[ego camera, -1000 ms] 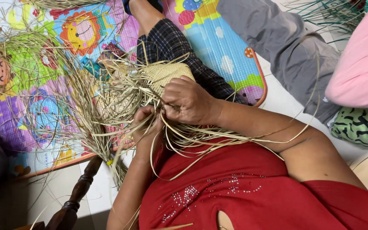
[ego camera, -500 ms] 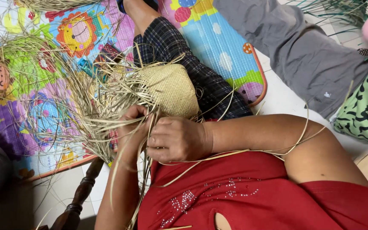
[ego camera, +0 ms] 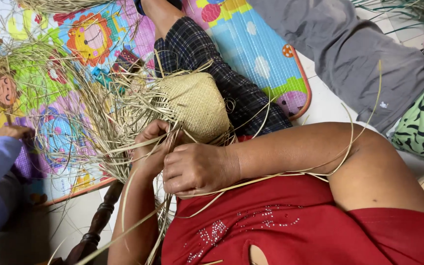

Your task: Weaving a small basket using dried grass or straw

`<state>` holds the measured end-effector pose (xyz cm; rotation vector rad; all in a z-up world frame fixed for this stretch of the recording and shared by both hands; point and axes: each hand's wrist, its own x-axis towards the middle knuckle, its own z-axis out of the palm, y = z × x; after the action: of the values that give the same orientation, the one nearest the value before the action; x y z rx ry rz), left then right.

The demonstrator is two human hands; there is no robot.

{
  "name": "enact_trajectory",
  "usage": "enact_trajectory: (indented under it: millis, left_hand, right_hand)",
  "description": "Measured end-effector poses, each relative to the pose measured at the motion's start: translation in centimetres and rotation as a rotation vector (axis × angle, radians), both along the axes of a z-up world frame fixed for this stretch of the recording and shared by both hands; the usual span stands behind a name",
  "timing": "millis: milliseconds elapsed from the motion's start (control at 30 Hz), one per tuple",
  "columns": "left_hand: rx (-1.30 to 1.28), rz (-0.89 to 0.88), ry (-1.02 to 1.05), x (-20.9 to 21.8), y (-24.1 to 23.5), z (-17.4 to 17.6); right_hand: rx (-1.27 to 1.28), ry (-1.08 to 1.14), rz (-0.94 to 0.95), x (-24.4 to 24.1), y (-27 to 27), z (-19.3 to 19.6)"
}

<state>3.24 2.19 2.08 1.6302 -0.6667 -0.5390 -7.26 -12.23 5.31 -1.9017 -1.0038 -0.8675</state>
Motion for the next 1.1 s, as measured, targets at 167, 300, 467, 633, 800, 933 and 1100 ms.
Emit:
enact_trajectory:
  millis: [167, 300, 467, 633, 800, 933, 1100]
  left_hand:
    - [0.007, 0.032, 0.025, 0.7, -0.4, -1.1]
    - [-0.001, 0.093, 0.040, 1.5, -0.6, -2.0]
    - [0.180, 0.056, 0.130, -0.2, -2.3, 5.5]
    - [0.578, -0.147, -0.021, -0.1, -1.8, 9.0]
    - [0.773, -0.069, -0.264, -0.8, -0.6, 10.1]
    - [0.822, -0.068, -0.229, -1.2, -0.5, 9.5]
    - [0.475, -0.073, -0.146, -1.5, 0.3, 5.5]
  right_hand:
    - [0.010, 0.017, 0.022, -0.2, 1.1, 1.0]
    - [-0.022, 0.027, -0.007, -0.4, 2.0, 1.3]
    - [-0.058, 0.033, 0.025, -0.7, 2.1, 1.8]
    - [-0.137, -0.023, -0.055, -0.2, 3.8, -0.7]
    - [-0.211, -0.030, -0.075, -0.4, 4.0, -1.5]
    - [-0.210, -0.026, 0.060, -0.4, 1.1, 2.5]
    - [-0.088, 0.199, -0.231, -0.9, -7.8, 5.5]
